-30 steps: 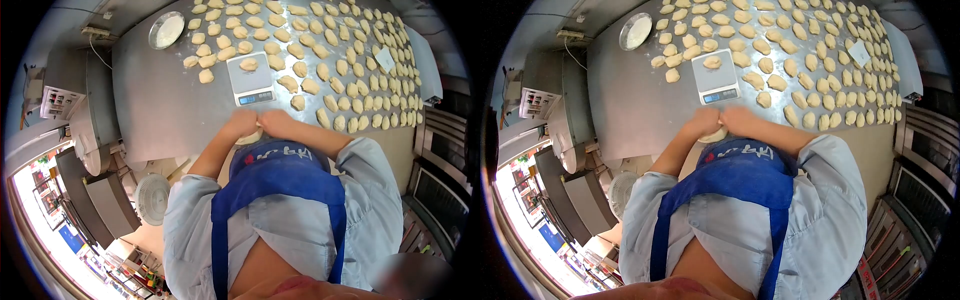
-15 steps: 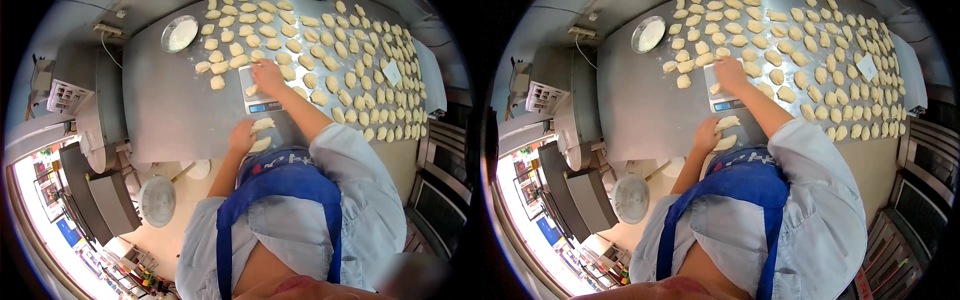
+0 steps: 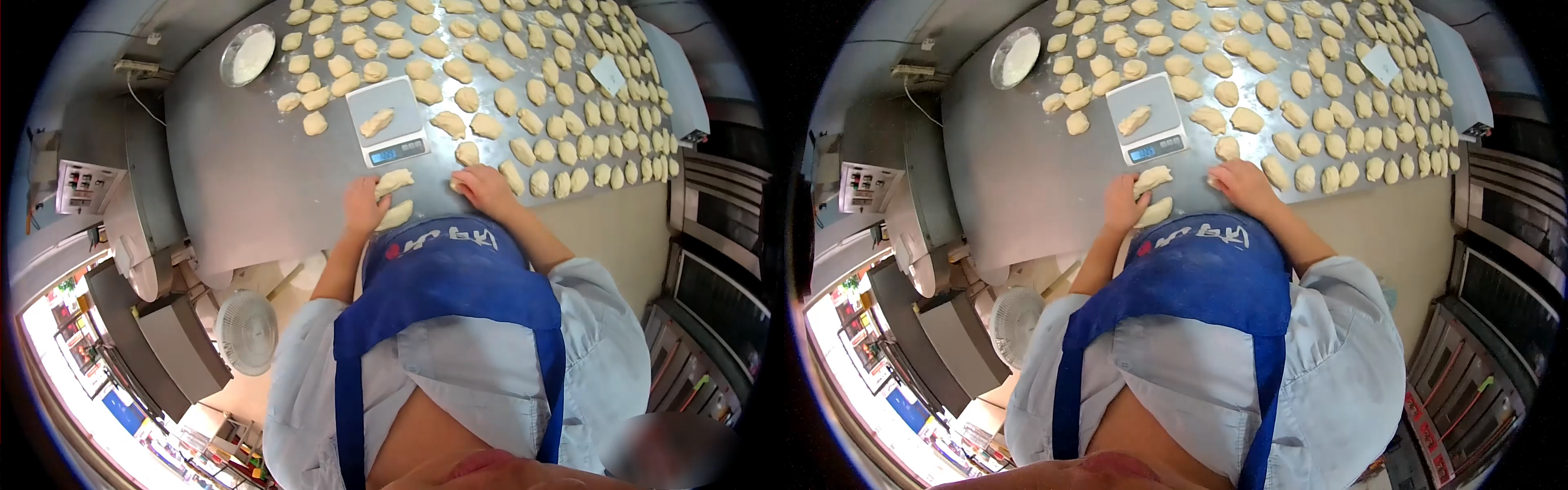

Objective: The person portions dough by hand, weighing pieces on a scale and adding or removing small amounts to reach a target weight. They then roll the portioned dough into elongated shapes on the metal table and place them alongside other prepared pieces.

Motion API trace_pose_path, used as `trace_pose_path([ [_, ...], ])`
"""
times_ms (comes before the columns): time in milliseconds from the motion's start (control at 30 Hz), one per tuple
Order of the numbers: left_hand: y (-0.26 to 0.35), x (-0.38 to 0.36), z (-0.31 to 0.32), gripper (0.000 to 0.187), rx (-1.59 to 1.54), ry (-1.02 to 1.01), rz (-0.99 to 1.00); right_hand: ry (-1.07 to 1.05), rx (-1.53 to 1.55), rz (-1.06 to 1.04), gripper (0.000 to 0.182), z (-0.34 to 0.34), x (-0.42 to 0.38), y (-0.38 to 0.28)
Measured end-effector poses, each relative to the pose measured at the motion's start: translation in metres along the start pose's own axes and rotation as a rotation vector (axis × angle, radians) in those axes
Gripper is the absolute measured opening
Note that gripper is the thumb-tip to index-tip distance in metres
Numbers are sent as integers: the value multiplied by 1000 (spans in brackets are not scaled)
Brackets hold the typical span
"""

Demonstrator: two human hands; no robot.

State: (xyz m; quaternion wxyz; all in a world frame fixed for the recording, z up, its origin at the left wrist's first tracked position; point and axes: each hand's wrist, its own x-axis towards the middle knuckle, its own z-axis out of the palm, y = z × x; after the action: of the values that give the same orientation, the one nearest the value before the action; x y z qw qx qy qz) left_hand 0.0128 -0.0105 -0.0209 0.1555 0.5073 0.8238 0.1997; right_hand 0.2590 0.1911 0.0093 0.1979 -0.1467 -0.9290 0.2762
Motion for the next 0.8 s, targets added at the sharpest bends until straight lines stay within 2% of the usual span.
trace_pose_path([
  [33,-2,1,0,42,-17,-26,1,-7,-2,4,30,3,-19,6],
  [100,-7,4,-1,40,-17,-31,49,-21,-10,220,24,1,-38,11],
  [133,-8,9,-1,38,-10,-27,96,-22,-14,213,24,-2,-36,13],
  [200,-3,8,-6,37,5,-47,75,222,-35,405,22,-4,-29,8],
  [233,1,10,-11,36,20,-63,59,223,-35,402,22,-8,-24,5],
  [300,5,9,-13,35,22,-45,63,324,33,556,22,-14,-16,0],
  [367,6,6,-16,35,26,-21,52,304,35,495,18,-16,-17,-2],
  [433,10,5,-18,33,29,-45,6,197,-35,163,16,-15,-18,-3],
  [467,11,4,-16,33,31,-38,-9,69,-90,96,19,-10,-20,1],
  [567,11,8,-12,32,135,-59,-47,1,-126,-4,25,-5,-8,1],
  [667,15,1,-19,30,-2,-185,16,-57,9,-6,35,0,32,-32],
  [733,24,5,-22,35,-324,-303,-44,-88,93,-36,38,17,64,-44],
  [800,34,4,-16,38,-432,-314,-80,-120,113,-222,45,40,81,-50],
])
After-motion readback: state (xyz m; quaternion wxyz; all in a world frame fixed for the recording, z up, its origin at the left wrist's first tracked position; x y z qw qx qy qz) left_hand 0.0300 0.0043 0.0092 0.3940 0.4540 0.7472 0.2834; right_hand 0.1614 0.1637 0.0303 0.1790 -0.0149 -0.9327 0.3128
